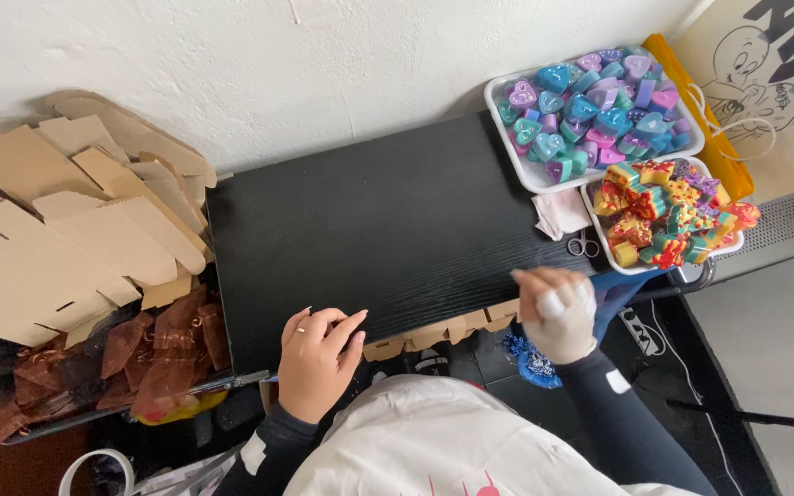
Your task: Assembling cardboard boxes and filling them with colorful heart-shaped wax melts.
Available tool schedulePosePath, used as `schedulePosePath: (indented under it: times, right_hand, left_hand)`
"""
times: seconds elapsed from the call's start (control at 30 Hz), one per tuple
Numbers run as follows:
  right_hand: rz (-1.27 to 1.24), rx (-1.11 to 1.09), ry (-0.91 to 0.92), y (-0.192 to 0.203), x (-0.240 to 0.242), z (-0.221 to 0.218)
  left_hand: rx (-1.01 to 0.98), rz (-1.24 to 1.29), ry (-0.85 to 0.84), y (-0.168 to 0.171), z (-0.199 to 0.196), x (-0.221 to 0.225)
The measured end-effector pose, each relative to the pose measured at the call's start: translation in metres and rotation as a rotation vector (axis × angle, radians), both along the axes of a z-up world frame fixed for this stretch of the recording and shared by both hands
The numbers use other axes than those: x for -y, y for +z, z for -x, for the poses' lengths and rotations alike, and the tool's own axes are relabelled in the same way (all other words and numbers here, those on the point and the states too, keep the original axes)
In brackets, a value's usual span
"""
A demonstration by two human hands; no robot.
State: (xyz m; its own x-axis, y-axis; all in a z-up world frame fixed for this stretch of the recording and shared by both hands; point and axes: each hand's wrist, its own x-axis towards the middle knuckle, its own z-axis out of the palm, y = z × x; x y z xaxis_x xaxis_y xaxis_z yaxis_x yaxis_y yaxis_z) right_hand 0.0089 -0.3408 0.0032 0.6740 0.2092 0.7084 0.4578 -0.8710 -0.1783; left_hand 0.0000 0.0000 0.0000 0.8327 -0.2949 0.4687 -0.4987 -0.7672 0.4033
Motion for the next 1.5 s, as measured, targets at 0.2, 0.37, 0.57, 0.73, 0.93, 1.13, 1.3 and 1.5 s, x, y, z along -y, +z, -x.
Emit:
schedulePosePath:
  times: [0.2, 0.37, 0.57, 0.73, 0.93, 1.13, 1.3, 1.5]
  right_hand:
    - [-0.102, -0.387, 0.328, -0.064, -0.064, 0.043]
    - [-0.126, -0.578, 0.315, -0.111, -0.106, 0.028]
    - [-0.006, -0.788, 0.254, -0.187, -0.113, 0.014]
    - [0.170, -1.019, 0.196, -0.198, -0.105, 0.010]
    - [0.374, -1.000, 0.221, -0.184, -0.100, 0.014]
    - [0.401, -0.893, 0.305, -0.185, -0.091, 0.006]
    - [0.397, -1.018, 0.328, -0.172, -0.089, -0.004]
    - [0.314, -1.083, 0.376, -0.149, -0.088, -0.007]
  left_hand:
    - [0.032, 0.018, -0.006, -0.002, 0.002, 0.002]
    - [0.045, 0.029, -0.021, -0.002, 0.003, 0.000]
    - [0.044, 0.030, -0.018, -0.001, 0.007, 0.000]
    - [0.045, 0.034, 0.023, -0.005, 0.007, 0.001]
    - [0.058, 0.021, 0.055, -0.012, 0.012, 0.002]
    - [0.481, 0.057, -0.142, -0.107, 0.058, -0.010]
    - [-0.387, 0.232, 0.074, -0.125, 0.065, 0.025]
    - [-0.891, 0.460, 0.295, -0.135, 0.046, 0.054]
